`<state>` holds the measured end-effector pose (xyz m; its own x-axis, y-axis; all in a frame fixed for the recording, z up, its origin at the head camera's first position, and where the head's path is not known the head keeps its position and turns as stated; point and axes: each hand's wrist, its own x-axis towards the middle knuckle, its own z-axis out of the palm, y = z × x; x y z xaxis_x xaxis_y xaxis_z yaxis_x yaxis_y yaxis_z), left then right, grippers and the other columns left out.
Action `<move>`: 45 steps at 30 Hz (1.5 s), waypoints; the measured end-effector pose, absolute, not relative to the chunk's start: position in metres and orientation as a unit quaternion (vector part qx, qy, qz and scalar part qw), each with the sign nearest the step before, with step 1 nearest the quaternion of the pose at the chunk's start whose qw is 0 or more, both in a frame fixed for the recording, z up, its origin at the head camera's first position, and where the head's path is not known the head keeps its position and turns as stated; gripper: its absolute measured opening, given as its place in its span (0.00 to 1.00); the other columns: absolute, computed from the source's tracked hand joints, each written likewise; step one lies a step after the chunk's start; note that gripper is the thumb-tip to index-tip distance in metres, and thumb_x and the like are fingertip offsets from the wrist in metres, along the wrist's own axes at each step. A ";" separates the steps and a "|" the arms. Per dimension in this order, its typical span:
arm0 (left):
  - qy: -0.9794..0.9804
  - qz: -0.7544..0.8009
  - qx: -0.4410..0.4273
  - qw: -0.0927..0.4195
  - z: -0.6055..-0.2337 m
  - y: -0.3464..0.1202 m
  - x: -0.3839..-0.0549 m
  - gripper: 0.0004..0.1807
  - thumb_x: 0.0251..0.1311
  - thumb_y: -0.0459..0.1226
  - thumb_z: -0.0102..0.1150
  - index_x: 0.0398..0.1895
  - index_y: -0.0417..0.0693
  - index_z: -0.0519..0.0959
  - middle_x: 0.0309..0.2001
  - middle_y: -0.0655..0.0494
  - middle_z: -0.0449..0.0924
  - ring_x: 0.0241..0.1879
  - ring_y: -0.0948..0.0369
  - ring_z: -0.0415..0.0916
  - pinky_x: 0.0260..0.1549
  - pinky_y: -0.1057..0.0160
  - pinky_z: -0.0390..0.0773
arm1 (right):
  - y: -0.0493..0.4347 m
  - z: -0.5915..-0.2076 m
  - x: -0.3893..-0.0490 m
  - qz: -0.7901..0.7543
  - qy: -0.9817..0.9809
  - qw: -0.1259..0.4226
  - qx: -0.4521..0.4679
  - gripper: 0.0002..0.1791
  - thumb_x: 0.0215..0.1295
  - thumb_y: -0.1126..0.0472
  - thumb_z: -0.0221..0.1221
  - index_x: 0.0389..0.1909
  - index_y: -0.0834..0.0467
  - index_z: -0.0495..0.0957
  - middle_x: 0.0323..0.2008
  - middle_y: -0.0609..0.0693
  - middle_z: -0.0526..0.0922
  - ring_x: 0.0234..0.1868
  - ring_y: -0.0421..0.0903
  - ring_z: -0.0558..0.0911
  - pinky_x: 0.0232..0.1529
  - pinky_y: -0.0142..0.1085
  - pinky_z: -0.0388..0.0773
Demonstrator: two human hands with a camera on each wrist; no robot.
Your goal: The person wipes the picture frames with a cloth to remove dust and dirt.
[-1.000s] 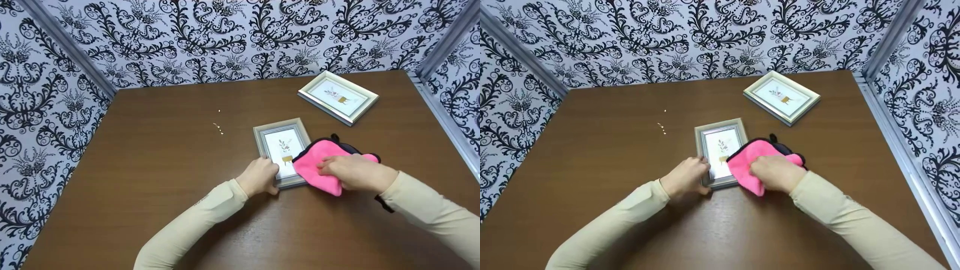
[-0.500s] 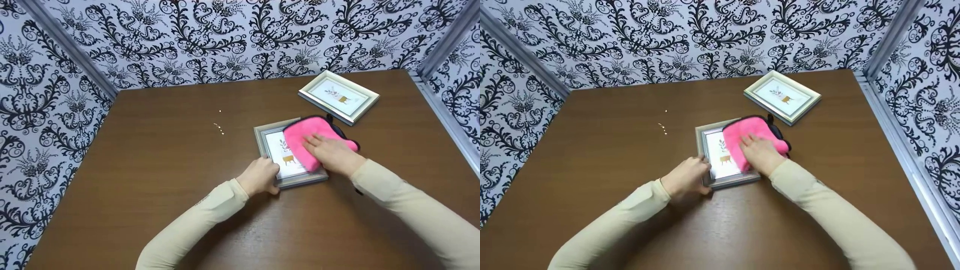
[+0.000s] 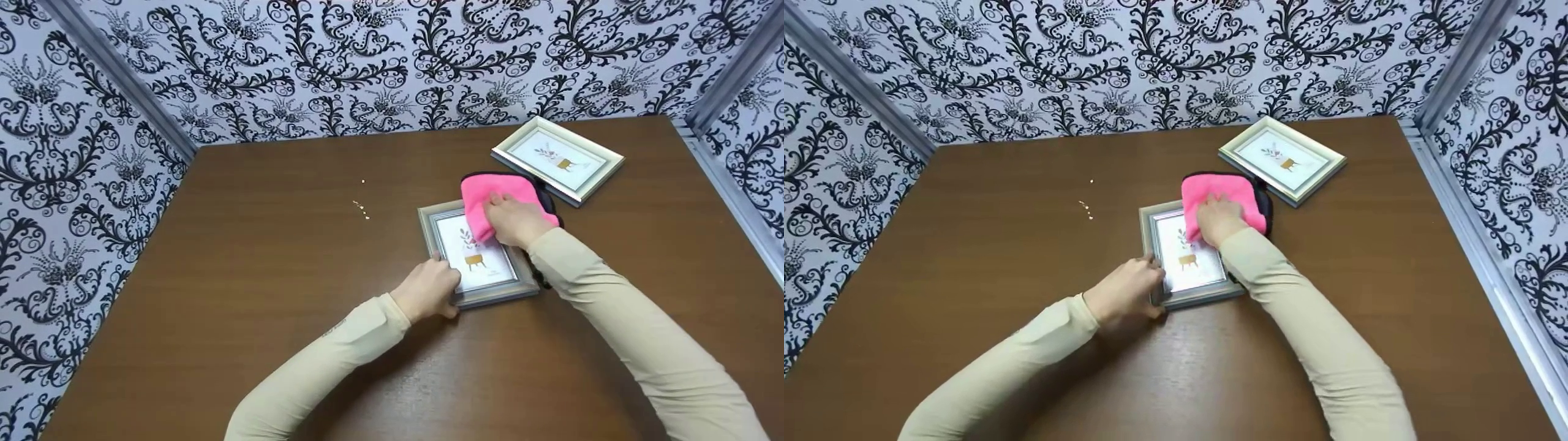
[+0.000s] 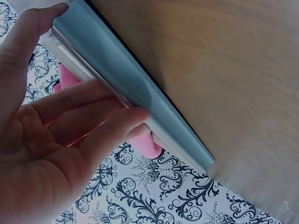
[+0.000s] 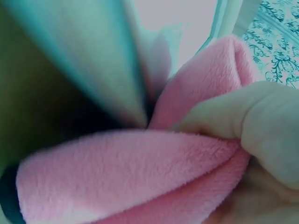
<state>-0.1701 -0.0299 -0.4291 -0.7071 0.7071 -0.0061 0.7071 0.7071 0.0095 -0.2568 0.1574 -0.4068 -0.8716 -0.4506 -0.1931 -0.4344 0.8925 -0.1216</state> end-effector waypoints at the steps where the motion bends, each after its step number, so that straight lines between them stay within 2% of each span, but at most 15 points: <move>1: 0.925 0.004 0.381 0.006 -0.429 -0.030 -0.169 0.15 0.37 0.43 0.78 0.23 0.47 0.81 0.24 0.56 0.81 0.28 0.60 0.78 0.33 0.63 0.82 | 0.154 -0.407 -0.257 -0.037 0.968 0.105 -0.223 0.30 0.59 0.72 0.55 0.64 0.74 0.63 0.64 0.71 0.64 0.63 0.66 0.65 0.53 0.60 0.71; 4: 0.925 -0.001 0.381 0.003 -0.429 -0.029 -0.167 0.14 0.36 0.42 0.78 0.23 0.47 0.81 0.24 0.57 0.80 0.28 0.59 0.78 0.33 0.63 0.82 | 0.144 -0.408 -0.255 -0.031 0.972 0.094 -0.212 0.25 0.57 0.71 0.57 0.57 0.74 0.70 0.54 0.70 0.72 0.52 0.65 0.73 0.42 0.60 0.76; 8: 0.923 -0.006 0.385 0.003 -0.428 -0.029 -0.166 0.14 0.36 0.42 0.78 0.24 0.47 0.81 0.24 0.57 0.79 0.29 0.59 0.76 0.34 0.64 0.81 | 0.131 -0.407 -0.255 -0.022 0.975 0.099 -0.200 0.13 0.55 0.71 0.56 0.42 0.68 0.78 0.39 0.64 0.77 0.40 0.59 0.75 0.39 0.57 0.76; 11: 0.922 0.005 0.386 0.014 -0.430 -0.031 -0.167 0.15 0.37 0.41 0.77 0.25 0.47 0.81 0.26 0.57 0.79 0.30 0.58 0.76 0.36 0.63 0.81 | 0.123 -0.406 -0.255 -0.030 0.974 0.102 -0.201 0.09 0.52 0.72 0.56 0.34 0.63 0.81 0.33 0.59 0.79 0.36 0.56 0.75 0.39 0.56 0.75; 15: 0.922 0.023 0.387 0.026 -0.432 -0.034 -0.169 0.16 0.37 0.41 0.78 0.27 0.46 0.80 0.27 0.56 0.77 0.31 0.58 0.76 0.37 0.63 0.81 | 0.113 -0.404 -0.252 -0.066 0.965 0.094 -0.234 0.06 0.47 0.72 0.57 0.28 0.62 0.78 0.29 0.57 0.80 0.33 0.55 0.77 0.37 0.55 0.76; 16: 0.921 0.024 0.387 0.025 -0.433 -0.035 -0.169 0.16 0.37 0.41 0.78 0.27 0.46 0.80 0.27 0.56 0.77 0.31 0.58 0.76 0.38 0.63 0.80 | 0.111 -0.405 -0.251 -0.080 0.960 0.097 -0.249 0.07 0.46 0.72 0.57 0.29 0.62 0.77 0.29 0.58 0.79 0.33 0.56 0.77 0.36 0.53 0.76; 19: 0.919 0.016 0.393 0.018 -0.433 -0.037 -0.169 0.16 0.38 0.42 0.77 0.27 0.46 0.80 0.28 0.55 0.77 0.32 0.57 0.77 0.38 0.62 0.80 | 0.106 -0.406 -0.250 -0.139 0.935 0.122 -0.303 0.18 0.52 0.74 0.55 0.46 0.67 0.78 0.47 0.63 0.80 0.51 0.58 0.78 0.53 0.50 0.73; 21: 0.918 0.012 0.397 0.015 -0.432 -0.037 -0.169 0.16 0.38 0.42 0.77 0.26 0.46 0.80 0.27 0.55 0.78 0.31 0.57 0.77 0.37 0.61 0.80 | 0.104 -0.408 -0.251 -0.176 0.916 0.148 -0.329 0.27 0.56 0.75 0.52 0.60 0.68 0.71 0.60 0.65 0.73 0.63 0.58 0.70 0.64 0.48 0.64; 23: 0.917 0.008 0.398 0.013 -0.432 -0.036 -0.169 0.15 0.38 0.43 0.76 0.26 0.46 0.80 0.26 0.55 0.78 0.30 0.57 0.77 0.36 0.60 0.80 | 0.106 -0.409 -0.252 -0.195 0.900 0.164 -0.355 0.32 0.59 0.76 0.50 0.68 0.67 0.62 0.68 0.63 0.62 0.70 0.57 0.59 0.69 0.47 0.52; 28: 0.916 0.002 0.401 0.010 -0.434 -0.036 -0.170 0.17 0.40 0.44 0.76 0.27 0.45 0.79 0.26 0.56 0.78 0.29 0.58 0.77 0.35 0.61 0.80 | 0.120 -0.410 -0.260 -0.194 0.875 0.178 -0.406 0.36 0.53 0.81 0.48 0.67 0.63 0.66 0.67 0.59 0.65 0.70 0.58 0.60 0.69 0.50 0.52; 32: 0.912 -0.009 0.409 -0.004 -0.436 -0.035 -0.171 0.18 0.40 0.45 0.76 0.28 0.45 0.79 0.28 0.56 0.78 0.33 0.57 0.76 0.40 0.62 0.78 | 0.133 -0.407 -0.263 -0.163 0.868 0.193 -0.428 0.38 0.47 0.82 0.48 0.64 0.60 0.71 0.67 0.56 0.67 0.69 0.59 0.60 0.68 0.53 0.52; 36: 0.914 0.003 0.406 0.005 -0.435 -0.034 -0.170 0.17 0.40 0.44 0.76 0.28 0.45 0.80 0.28 0.56 0.78 0.35 0.57 0.75 0.42 0.64 0.78 | 0.147 -0.407 -0.264 -0.134 0.874 0.193 -0.424 0.38 0.47 0.83 0.48 0.63 0.58 0.74 0.67 0.54 0.68 0.71 0.58 0.58 0.68 0.54 0.52; 39: 0.915 0.014 0.402 0.009 -0.434 -0.034 -0.170 0.17 0.39 0.44 0.77 0.28 0.45 0.80 0.27 0.57 0.78 0.35 0.57 0.75 0.40 0.64 0.78 | 0.157 -0.409 -0.260 -0.115 0.893 0.167 -0.402 0.34 0.52 0.81 0.50 0.63 0.59 0.73 0.67 0.55 0.68 0.70 0.58 0.59 0.67 0.54 0.55; 42: 0.917 0.018 0.399 0.003 -0.434 -0.034 -0.169 0.17 0.39 0.43 0.77 0.27 0.45 0.79 0.26 0.57 0.78 0.33 0.58 0.74 0.38 0.64 0.78 | 0.160 -0.412 -0.252 -0.082 0.916 0.113 -0.376 0.29 0.56 0.78 0.54 0.61 0.63 0.73 0.65 0.59 0.69 0.67 0.61 0.64 0.65 0.54 0.59; 45: 0.917 0.021 0.398 -0.004 -0.434 -0.035 -0.168 0.17 0.38 0.43 0.77 0.26 0.45 0.80 0.25 0.57 0.78 0.33 0.57 0.74 0.37 0.64 0.78 | 0.157 -0.415 -0.241 -0.026 0.935 0.058 -0.350 0.24 0.55 0.73 0.59 0.56 0.69 0.75 0.55 0.65 0.76 0.55 0.64 0.75 0.54 0.54 0.72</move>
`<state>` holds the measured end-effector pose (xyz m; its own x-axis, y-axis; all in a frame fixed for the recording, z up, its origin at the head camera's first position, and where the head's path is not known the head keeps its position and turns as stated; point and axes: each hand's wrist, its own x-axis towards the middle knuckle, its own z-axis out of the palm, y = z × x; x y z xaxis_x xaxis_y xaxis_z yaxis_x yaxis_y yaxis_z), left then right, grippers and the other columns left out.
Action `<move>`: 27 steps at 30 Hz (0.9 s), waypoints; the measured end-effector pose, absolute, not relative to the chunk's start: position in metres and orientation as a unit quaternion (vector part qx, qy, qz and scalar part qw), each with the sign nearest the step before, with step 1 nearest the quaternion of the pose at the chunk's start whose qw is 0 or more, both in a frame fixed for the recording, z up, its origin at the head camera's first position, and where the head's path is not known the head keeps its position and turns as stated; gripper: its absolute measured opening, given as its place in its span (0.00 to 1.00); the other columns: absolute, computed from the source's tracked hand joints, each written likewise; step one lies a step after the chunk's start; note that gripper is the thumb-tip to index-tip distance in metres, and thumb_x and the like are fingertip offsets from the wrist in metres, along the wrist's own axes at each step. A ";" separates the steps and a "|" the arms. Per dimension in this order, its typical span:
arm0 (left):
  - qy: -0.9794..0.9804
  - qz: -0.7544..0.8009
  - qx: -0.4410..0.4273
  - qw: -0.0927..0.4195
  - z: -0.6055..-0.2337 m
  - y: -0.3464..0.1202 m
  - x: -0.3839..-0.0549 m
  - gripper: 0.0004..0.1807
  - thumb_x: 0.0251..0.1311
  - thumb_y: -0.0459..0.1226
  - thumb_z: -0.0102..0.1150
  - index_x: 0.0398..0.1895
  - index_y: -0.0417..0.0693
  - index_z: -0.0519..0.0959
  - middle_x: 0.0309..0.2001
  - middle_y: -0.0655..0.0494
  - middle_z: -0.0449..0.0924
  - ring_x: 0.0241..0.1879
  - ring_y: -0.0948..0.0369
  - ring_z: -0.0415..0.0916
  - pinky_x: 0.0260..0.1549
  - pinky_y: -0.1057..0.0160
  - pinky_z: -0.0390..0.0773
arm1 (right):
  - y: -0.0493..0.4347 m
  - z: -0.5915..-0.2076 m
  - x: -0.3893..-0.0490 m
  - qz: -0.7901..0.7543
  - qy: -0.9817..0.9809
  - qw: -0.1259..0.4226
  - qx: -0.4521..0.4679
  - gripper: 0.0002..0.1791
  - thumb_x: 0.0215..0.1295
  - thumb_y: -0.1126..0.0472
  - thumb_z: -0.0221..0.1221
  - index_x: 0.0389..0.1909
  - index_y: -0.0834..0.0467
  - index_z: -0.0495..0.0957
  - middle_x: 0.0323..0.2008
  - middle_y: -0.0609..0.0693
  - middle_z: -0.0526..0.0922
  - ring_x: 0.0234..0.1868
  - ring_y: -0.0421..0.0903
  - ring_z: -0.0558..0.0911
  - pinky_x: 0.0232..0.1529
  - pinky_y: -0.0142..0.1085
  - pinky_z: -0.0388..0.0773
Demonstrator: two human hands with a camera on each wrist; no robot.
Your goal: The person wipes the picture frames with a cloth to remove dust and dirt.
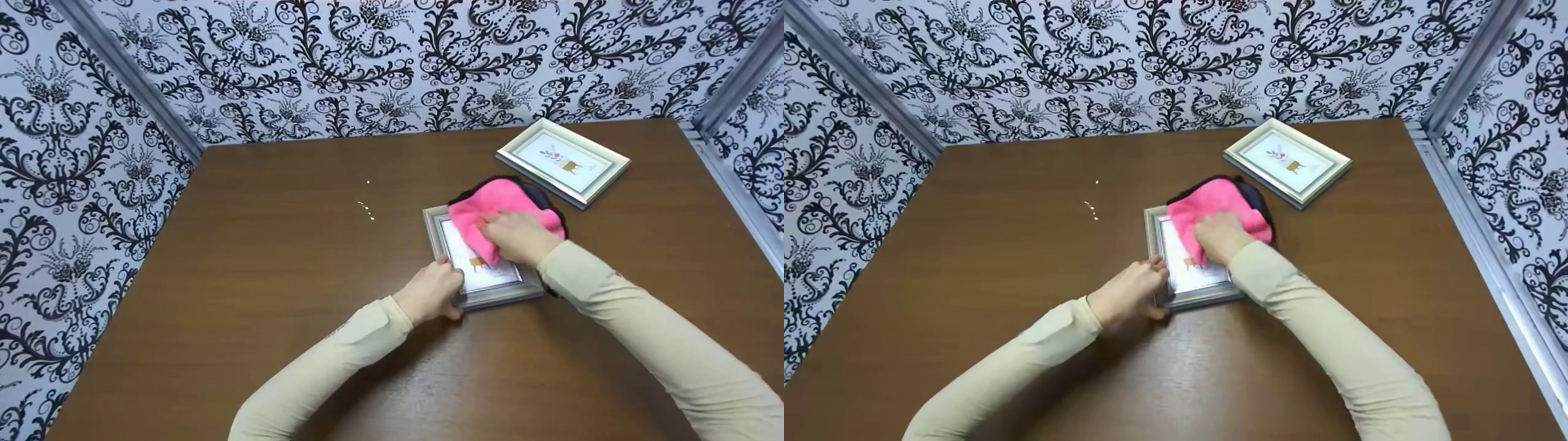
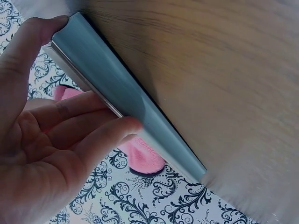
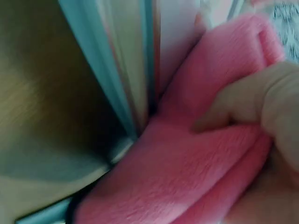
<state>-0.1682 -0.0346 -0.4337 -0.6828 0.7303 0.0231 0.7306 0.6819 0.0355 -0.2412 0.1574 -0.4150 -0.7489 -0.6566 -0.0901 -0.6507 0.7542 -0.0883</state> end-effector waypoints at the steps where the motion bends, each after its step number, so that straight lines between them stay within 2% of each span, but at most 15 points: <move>1: -0.917 -0.022 -0.398 0.006 -0.434 -0.035 -0.168 0.17 0.38 0.43 0.77 0.26 0.45 0.80 0.25 0.57 0.78 0.33 0.58 0.74 0.37 0.64 0.79 | 0.156 -0.416 -0.238 -0.008 0.938 0.044 -0.343 0.23 0.53 0.73 0.61 0.53 0.70 0.76 0.50 0.66 0.78 0.48 0.63 0.77 0.47 0.54 0.76; 4: -0.917 -0.028 -0.397 0.005 -0.434 -0.035 -0.167 0.17 0.38 0.43 0.77 0.26 0.45 0.80 0.26 0.57 0.78 0.34 0.57 0.74 0.37 0.64 0.79 | 0.151 -0.417 -0.231 0.024 0.946 0.020 -0.323 0.20 0.49 0.71 0.64 0.45 0.73 0.76 0.33 0.62 0.76 0.29 0.55 0.75 0.28 0.49 0.79; 7: -0.918 -0.031 -0.395 0.002 -0.435 -0.037 -0.167 0.19 0.40 0.44 0.76 0.29 0.44 0.79 0.28 0.55 0.77 0.35 0.57 0.74 0.38 0.64 0.79 | 0.149 -0.415 -0.229 0.023 0.950 0.018 -0.312 0.15 0.48 0.71 0.63 0.39 0.72 0.76 0.26 0.58 0.73 0.23 0.52 0.71 0.22 0.47 0.77; 12: -0.920 -0.026 -0.390 0.019 -0.439 -0.042 -0.163 0.21 0.45 0.46 0.74 0.34 0.42 0.77 0.36 0.51 0.77 0.45 0.53 0.77 0.46 0.63 0.78 | 0.149 -0.412 -0.231 0.009 0.951 0.029 -0.308 0.10 0.46 0.72 0.61 0.31 0.69 0.75 0.24 0.57 0.72 0.23 0.53 0.72 0.23 0.50 0.77; 15: -0.920 -0.015 -0.388 0.051 -0.441 -0.044 -0.155 0.20 0.47 0.45 0.73 0.36 0.42 0.78 0.39 0.50 0.77 0.50 0.50 0.75 0.44 0.61 0.80 | 0.149 -0.410 -0.232 0.002 0.950 0.036 -0.310 0.07 0.44 0.72 0.61 0.27 0.66 0.74 0.22 0.55 0.71 0.22 0.52 0.72 0.24 0.49 0.76; 17: -0.920 -0.003 -0.385 0.073 -0.442 -0.045 -0.148 0.19 0.47 0.45 0.73 0.36 0.43 0.78 0.41 0.48 0.78 0.50 0.50 0.75 0.38 0.61 0.82 | 0.149 -0.408 -0.232 -0.002 0.950 0.040 -0.308 0.07 0.44 0.72 0.61 0.24 0.64 0.73 0.20 0.54 0.71 0.22 0.53 0.72 0.25 0.50 0.76; 22: -0.917 0.010 -0.386 0.097 -0.445 -0.047 -0.142 0.19 0.47 0.44 0.73 0.38 0.43 0.78 0.45 0.46 0.78 0.52 0.50 0.75 0.37 0.61 0.82 | 0.142 -0.407 -0.229 -0.020 0.961 0.077 -0.265 0.09 0.48 0.72 0.61 0.32 0.65 0.75 0.27 0.56 0.73 0.28 0.54 0.72 0.33 0.52 0.76; 27: -0.910 -0.008 -0.401 0.105 -0.448 -0.048 -0.147 0.18 0.45 0.42 0.74 0.34 0.43 0.77 0.38 0.50 0.76 0.44 0.54 0.76 0.37 0.64 0.81 | 0.128 -0.411 -0.227 -0.077 0.960 0.090 -0.252 0.13 0.51 0.72 0.59 0.40 0.65 0.75 0.34 0.57 0.77 0.34 0.56 0.76 0.37 0.52 0.76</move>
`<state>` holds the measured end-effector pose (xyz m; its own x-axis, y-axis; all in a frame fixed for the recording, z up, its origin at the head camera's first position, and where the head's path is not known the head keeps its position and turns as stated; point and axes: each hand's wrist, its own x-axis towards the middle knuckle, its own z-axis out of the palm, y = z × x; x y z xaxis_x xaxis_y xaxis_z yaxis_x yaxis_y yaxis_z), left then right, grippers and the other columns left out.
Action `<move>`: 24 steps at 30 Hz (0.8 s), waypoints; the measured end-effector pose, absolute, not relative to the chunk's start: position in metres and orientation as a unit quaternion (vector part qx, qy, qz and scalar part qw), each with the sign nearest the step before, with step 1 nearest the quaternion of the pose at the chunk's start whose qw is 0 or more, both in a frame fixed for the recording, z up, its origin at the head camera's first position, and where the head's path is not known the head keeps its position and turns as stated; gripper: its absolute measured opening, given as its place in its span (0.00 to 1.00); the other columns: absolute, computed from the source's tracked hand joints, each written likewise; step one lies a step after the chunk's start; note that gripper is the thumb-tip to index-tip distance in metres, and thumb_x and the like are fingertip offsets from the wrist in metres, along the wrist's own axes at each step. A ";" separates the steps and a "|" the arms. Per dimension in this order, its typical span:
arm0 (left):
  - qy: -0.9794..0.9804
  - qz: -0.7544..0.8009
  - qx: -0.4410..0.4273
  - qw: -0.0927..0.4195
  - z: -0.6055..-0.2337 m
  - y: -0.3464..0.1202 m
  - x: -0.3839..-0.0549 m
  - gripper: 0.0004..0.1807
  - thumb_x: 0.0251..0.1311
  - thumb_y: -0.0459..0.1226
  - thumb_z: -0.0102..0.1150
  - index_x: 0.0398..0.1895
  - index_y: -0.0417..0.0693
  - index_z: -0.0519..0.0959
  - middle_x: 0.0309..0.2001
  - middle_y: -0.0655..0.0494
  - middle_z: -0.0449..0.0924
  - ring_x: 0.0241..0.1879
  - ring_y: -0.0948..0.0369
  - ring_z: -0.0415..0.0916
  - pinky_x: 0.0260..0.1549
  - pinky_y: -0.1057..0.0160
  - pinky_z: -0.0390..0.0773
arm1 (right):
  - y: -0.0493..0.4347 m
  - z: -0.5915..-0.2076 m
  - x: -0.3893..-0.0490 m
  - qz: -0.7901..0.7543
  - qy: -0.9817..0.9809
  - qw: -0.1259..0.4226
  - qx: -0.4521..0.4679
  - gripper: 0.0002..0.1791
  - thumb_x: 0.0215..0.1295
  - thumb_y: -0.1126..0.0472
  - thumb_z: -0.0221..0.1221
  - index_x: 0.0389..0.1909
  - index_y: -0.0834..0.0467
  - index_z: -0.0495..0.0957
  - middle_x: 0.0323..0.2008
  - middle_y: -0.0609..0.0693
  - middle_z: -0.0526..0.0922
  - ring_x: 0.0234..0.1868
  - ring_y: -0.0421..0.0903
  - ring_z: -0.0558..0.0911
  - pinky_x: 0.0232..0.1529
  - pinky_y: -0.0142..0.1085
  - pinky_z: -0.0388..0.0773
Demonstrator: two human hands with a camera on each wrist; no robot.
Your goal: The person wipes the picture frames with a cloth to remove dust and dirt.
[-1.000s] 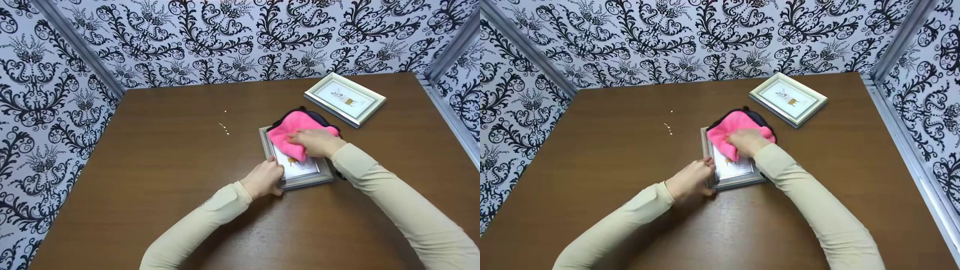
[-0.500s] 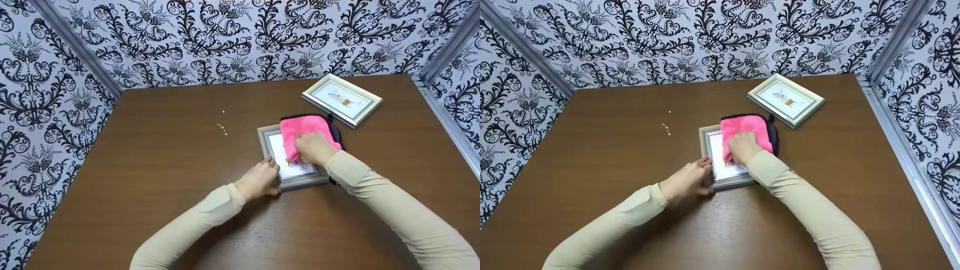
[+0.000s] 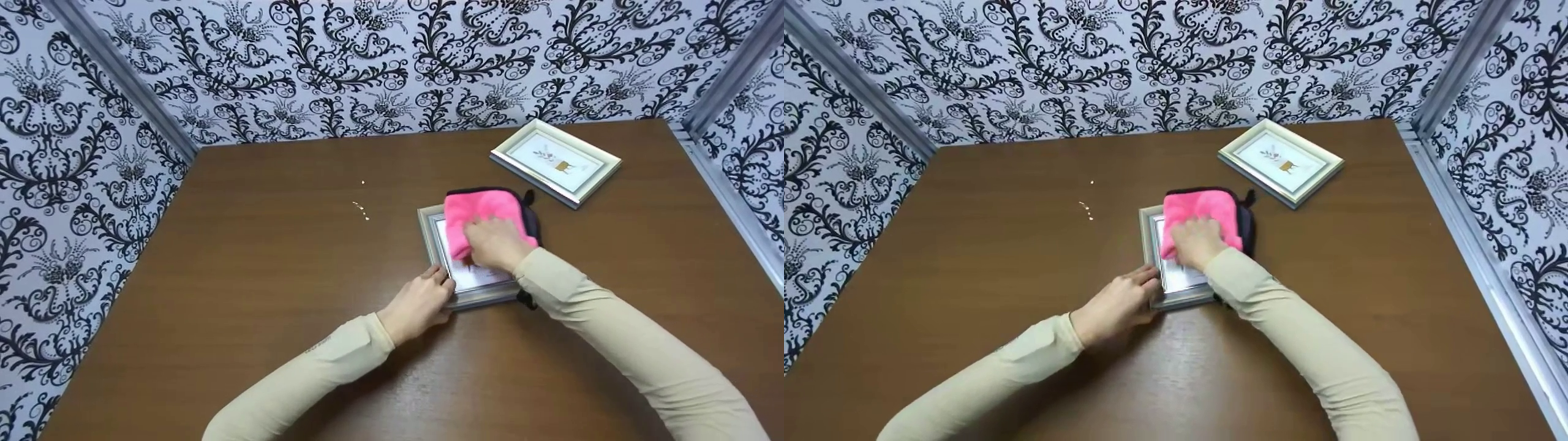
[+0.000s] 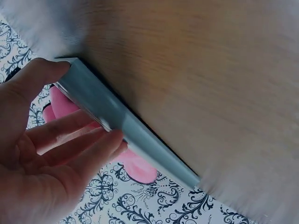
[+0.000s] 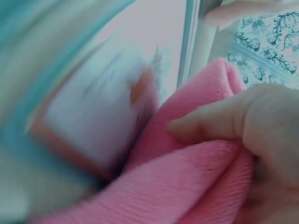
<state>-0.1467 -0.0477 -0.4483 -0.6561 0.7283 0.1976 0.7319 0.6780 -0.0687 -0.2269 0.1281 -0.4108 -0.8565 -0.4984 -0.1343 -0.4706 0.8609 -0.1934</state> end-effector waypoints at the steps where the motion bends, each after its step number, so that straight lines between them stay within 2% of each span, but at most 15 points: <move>1: -0.908 -0.012 -0.405 0.106 -0.449 -0.048 -0.147 0.18 0.44 0.42 0.74 0.33 0.43 0.76 0.36 0.51 0.76 0.42 0.54 0.76 0.36 0.65 0.81 | 0.126 -0.412 -0.226 -0.096 0.957 0.089 -0.259 0.14 0.51 0.72 0.59 0.42 0.65 0.76 0.36 0.57 0.78 0.36 0.57 0.77 0.38 0.52 0.76; 4: -0.905 -0.019 -0.411 0.107 -0.450 -0.048 -0.148 0.17 0.43 0.40 0.73 0.31 0.43 0.74 0.34 0.52 0.75 0.37 0.56 0.77 0.33 0.65 0.81 | 0.122 -0.416 -0.226 -0.144 0.939 0.084 -0.302 0.24 0.51 0.73 0.57 0.53 0.66 0.76 0.47 0.60 0.80 0.48 0.59 0.79 0.48 0.54 0.75; 7: -0.906 -0.020 -0.410 0.101 -0.450 -0.048 -0.148 0.17 0.43 0.39 0.73 0.29 0.43 0.74 0.33 0.53 0.77 0.35 0.56 0.78 0.31 0.64 0.81 | 0.124 -0.418 -0.228 -0.182 0.913 0.098 -0.351 0.32 0.52 0.74 0.55 0.63 0.63 0.71 0.60 0.59 0.75 0.62 0.57 0.72 0.60 0.52 0.67; 9: -0.908 -0.022 -0.408 0.094 -0.449 -0.048 -0.148 0.17 0.43 0.39 0.73 0.29 0.43 0.74 0.32 0.52 0.77 0.35 0.55 0.79 0.31 0.63 0.81 | 0.127 -0.419 -0.231 -0.206 0.891 0.119 -0.386 0.34 0.53 0.76 0.53 0.65 0.64 0.69 0.63 0.59 0.71 0.66 0.57 0.67 0.65 0.51 0.61; 15: -0.906 -0.005 -0.413 0.095 -0.448 -0.049 -0.148 0.17 0.44 0.40 0.73 0.31 0.43 0.76 0.33 0.52 0.78 0.36 0.54 0.78 0.34 0.63 0.80 | 0.142 -0.420 -0.237 -0.219 0.843 0.141 -0.470 0.36 0.48 0.82 0.50 0.63 0.65 0.71 0.63 0.59 0.72 0.66 0.58 0.67 0.66 0.52 0.59; 19: -0.900 0.000 -0.422 0.109 -0.448 -0.049 -0.147 0.17 0.43 0.40 0.74 0.31 0.43 0.75 0.32 0.53 0.77 0.35 0.55 0.77 0.34 0.63 0.80 | 0.148 -0.419 -0.235 -0.170 0.855 0.124 -0.475 0.35 0.49 0.81 0.53 0.62 0.61 0.74 0.63 0.56 0.72 0.66 0.57 0.66 0.65 0.52 0.61; 24: -0.896 0.005 -0.431 0.108 -0.448 -0.049 -0.148 0.17 0.45 0.42 0.74 0.31 0.44 0.76 0.35 0.53 0.77 0.40 0.55 0.76 0.38 0.64 0.79 | 0.159 -0.414 -0.232 -0.107 0.870 0.101 -0.471 0.30 0.51 0.80 0.57 0.58 0.63 0.76 0.61 0.58 0.74 0.65 0.60 0.67 0.64 0.53 0.62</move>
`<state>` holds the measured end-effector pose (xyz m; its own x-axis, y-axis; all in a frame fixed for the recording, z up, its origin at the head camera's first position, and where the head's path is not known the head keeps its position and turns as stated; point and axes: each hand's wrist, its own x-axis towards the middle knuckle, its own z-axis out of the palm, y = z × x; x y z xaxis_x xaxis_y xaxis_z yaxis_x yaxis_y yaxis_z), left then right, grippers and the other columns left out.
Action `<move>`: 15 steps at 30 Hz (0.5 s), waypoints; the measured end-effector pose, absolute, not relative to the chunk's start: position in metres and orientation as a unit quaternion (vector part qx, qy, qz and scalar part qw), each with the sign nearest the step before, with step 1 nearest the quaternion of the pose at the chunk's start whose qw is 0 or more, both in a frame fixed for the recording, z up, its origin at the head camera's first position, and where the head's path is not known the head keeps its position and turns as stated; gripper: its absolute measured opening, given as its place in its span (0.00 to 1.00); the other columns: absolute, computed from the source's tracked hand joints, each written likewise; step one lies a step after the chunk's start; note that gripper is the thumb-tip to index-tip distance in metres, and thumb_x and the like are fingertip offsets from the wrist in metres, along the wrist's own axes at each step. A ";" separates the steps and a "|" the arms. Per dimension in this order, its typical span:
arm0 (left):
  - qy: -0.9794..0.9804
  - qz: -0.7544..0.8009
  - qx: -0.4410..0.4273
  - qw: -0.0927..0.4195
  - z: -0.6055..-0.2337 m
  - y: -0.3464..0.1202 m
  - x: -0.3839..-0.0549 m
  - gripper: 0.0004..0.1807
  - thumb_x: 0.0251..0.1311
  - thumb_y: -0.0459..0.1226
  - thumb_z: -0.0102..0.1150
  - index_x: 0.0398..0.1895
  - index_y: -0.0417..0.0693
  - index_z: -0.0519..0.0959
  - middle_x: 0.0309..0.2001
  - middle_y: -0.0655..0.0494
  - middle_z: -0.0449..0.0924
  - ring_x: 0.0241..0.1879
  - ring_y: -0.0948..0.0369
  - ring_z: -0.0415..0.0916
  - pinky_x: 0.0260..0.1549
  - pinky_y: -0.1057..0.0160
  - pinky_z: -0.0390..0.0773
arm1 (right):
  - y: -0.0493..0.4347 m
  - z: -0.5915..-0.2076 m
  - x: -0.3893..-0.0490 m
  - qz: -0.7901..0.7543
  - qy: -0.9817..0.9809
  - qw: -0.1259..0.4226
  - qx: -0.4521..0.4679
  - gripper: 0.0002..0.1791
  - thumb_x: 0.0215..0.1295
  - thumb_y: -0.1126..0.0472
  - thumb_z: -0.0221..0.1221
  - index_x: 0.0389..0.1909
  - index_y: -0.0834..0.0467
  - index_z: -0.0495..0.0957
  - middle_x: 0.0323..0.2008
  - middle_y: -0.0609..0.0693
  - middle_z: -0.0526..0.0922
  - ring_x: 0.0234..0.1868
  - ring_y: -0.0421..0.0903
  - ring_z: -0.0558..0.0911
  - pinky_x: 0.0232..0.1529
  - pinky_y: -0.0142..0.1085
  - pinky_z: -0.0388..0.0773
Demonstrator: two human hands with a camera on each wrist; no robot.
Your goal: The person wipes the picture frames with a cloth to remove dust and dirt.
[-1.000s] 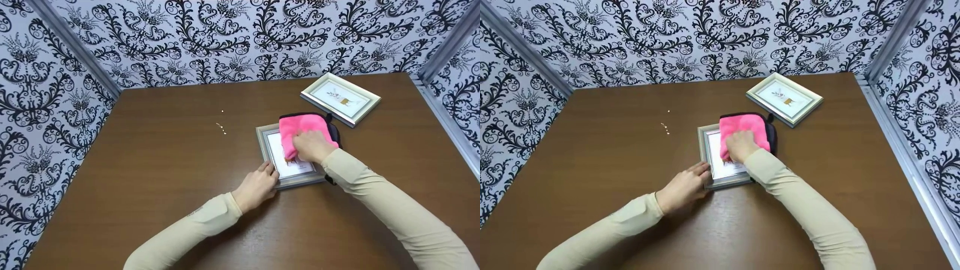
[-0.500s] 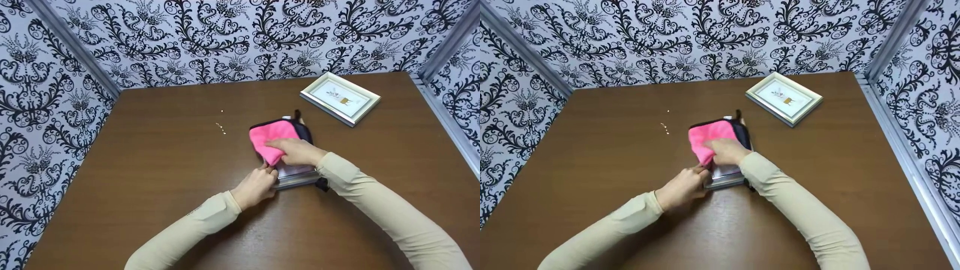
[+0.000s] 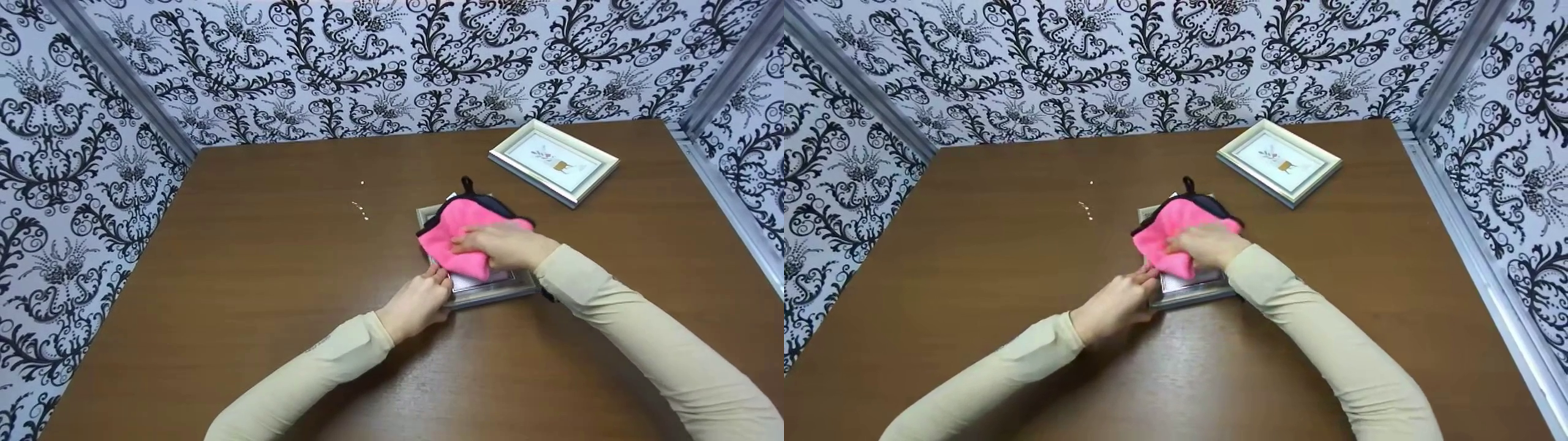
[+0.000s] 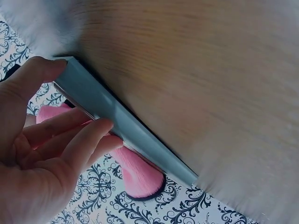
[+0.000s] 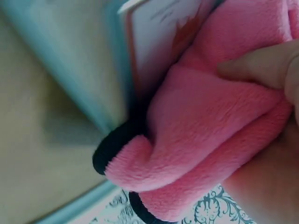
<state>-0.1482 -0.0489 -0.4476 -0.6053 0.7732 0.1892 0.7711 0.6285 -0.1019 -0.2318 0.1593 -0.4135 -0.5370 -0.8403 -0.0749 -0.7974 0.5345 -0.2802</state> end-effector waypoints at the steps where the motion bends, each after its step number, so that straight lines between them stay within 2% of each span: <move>1: -0.895 0.006 -0.433 0.107 -0.448 -0.049 -0.149 0.17 0.45 0.42 0.75 0.31 0.44 0.77 0.35 0.53 0.76 0.40 0.56 0.75 0.38 0.64 0.79 | 0.162 -0.413 -0.232 -0.095 0.874 0.097 -0.466 0.29 0.52 0.80 0.57 0.58 0.63 0.77 0.61 0.58 0.74 0.65 0.61 0.68 0.64 0.53 0.62; 6: -0.896 -0.008 -0.433 0.096 -0.446 -0.049 -0.149 0.16 0.46 0.42 0.75 0.31 0.44 0.77 0.31 0.55 0.76 0.36 0.58 0.74 0.35 0.65 0.79 | 0.171 -0.411 -0.223 -0.012 0.913 0.049 -0.406 0.26 0.53 0.78 0.58 0.56 0.64 0.77 0.58 0.60 0.76 0.61 0.62 0.72 0.61 0.54 0.66; 9: -0.897 -0.013 -0.432 0.090 -0.446 -0.049 -0.149 0.16 0.46 0.42 0.75 0.30 0.44 0.77 0.30 0.55 0.75 0.34 0.58 0.74 0.34 0.66 0.79 | 0.170 -0.416 -0.213 0.026 0.930 0.000 -0.366 0.24 0.54 0.76 0.60 0.55 0.66 0.77 0.55 0.63 0.78 0.55 0.65 0.75 0.53 0.55 0.73; 12: -0.898 -0.013 -0.432 0.087 -0.446 -0.049 -0.149 0.16 0.47 0.42 0.74 0.31 0.43 0.77 0.30 0.55 0.75 0.35 0.59 0.73 0.34 0.67 0.79 | 0.164 -0.423 -0.200 0.048 0.938 -0.051 -0.339 0.21 0.53 0.72 0.64 0.50 0.70 0.78 0.44 0.64 0.81 0.40 0.63 0.80 0.34 0.51 0.80; 15: -0.899 -0.015 -0.430 0.085 -0.446 -0.050 -0.150 0.16 0.47 0.42 0.74 0.31 0.43 0.78 0.31 0.55 0.75 0.35 0.59 0.73 0.34 0.68 0.79 | 0.154 -0.425 -0.190 0.036 0.943 -0.080 -0.321 0.18 0.49 0.68 0.66 0.42 0.71 0.78 0.27 0.59 0.78 0.23 0.55 0.76 0.19 0.46 0.76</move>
<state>-0.1495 -0.0496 -0.4455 -0.6159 0.7702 0.1661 0.7754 0.6299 -0.0457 -0.1903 0.1541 -0.4253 -0.7809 -0.6114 0.1276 -0.6000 0.7911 0.1185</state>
